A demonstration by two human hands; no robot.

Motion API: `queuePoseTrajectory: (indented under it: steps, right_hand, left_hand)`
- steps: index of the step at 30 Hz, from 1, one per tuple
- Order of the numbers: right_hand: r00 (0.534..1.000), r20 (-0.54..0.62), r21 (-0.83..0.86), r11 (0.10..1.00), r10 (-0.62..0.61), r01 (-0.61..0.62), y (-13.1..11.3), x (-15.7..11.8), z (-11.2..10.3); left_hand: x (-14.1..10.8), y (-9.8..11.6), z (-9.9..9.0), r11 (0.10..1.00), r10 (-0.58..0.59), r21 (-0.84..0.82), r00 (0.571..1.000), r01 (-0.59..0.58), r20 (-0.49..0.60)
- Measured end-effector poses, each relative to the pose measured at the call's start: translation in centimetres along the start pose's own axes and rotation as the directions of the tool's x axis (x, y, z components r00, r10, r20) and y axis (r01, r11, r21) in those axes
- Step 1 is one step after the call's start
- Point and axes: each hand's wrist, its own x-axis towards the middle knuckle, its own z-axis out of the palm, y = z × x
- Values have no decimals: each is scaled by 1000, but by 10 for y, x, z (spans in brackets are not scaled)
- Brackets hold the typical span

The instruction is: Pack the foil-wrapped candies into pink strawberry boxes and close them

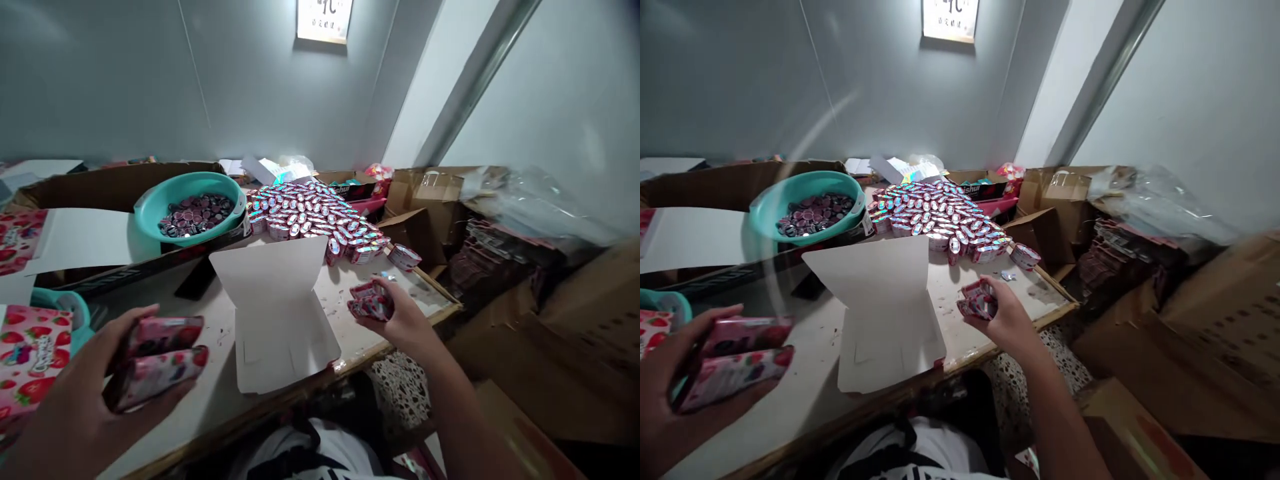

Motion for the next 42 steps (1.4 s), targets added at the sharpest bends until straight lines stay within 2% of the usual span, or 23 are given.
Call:
queuePoseTrajectory:
  steps: [1, 2, 3, 4, 6, 9, 13, 18, 21, 24, 27, 30, 34, 37, 40, 42]
  right_hand:
    - [999, -19, 43, 998, -42, 43, -13, -1, -5]
    - [995, -26, 56, 994, -97, 99, -28, -1, -8]
    - [987, -11, 39, 986, -161, 161, -42, 0, -8]
    - [974, 22, 4, 974, -225, 225, -56, 2, -5]
    - [937, 130, -73, 939, -324, 335, -75, 11, 8]
    - [873, 302, -131, 890, -384, 437, -81, 30, 38]
    - [819, 406, -126, 863, -405, 489, -75, 53, 69]
    - [794, 470, -88, 874, -386, 478, -80, 71, 91]
    - [796, 480, -93, 881, -368, 464, -73, 79, 101]
    - [805, 493, -220, 848, -329, 482, -57, 83, 108]
    - [809, 527, -381, 778, -261, 500, -45, 80, 116]
    - [793, 562, -455, 712, -235, 534, -44, 74, 125]
    - [826, 493, -586, 598, -273, 547, -48, 70, 134]
    - [823, 494, -636, 529, -281, 562, -47, 71, 136]
    - [811, 532, -625, 532, -243, 570, -44, 73, 132]
    - [797, 553, -597, 552, -242, 582, -42, 72, 128]
  left_hand:
    - [4, 17, 2, 988, 156, -5, 988, -156, -8]
    - [9, 34, 8, 946, 325, -5, 946, -325, 15]
    - [15, 49, 18, 885, 464, 1, 883, -465, 69]
    - [23, 63, 31, 833, 547, 7, 823, -554, 153]
    - [38, 83, 61, 779, 591, 32, 749, -627, 301]
    - [55, 92, 103, 746, 568, 100, 707, -659, 422]
    - [65, 76, 136, 752, 523, 147, 717, -643, 460]
    - [68, 59, 151, 786, 504, 105, 730, -609, 463]
    - [69, 56, 151, 795, 483, 130, 747, -593, 457]
    - [68, 58, 146, 786, 453, 195, 761, -587, 465]
    - [66, 62, 142, 753, 442, 273, 767, -599, 465]
    - [63, 65, 143, 744, 438, 327, 795, -583, 420]
    - [60, 64, 147, 723, 478, 381, 815, -577, 328]
    - [62, 65, 150, 714, 462, 404, 819, -571, 340]
    - [67, 64, 150, 730, 447, 368, 809, -576, 381]
    - [67, 58, 148, 776, 460, 291, 817, -560, 347]
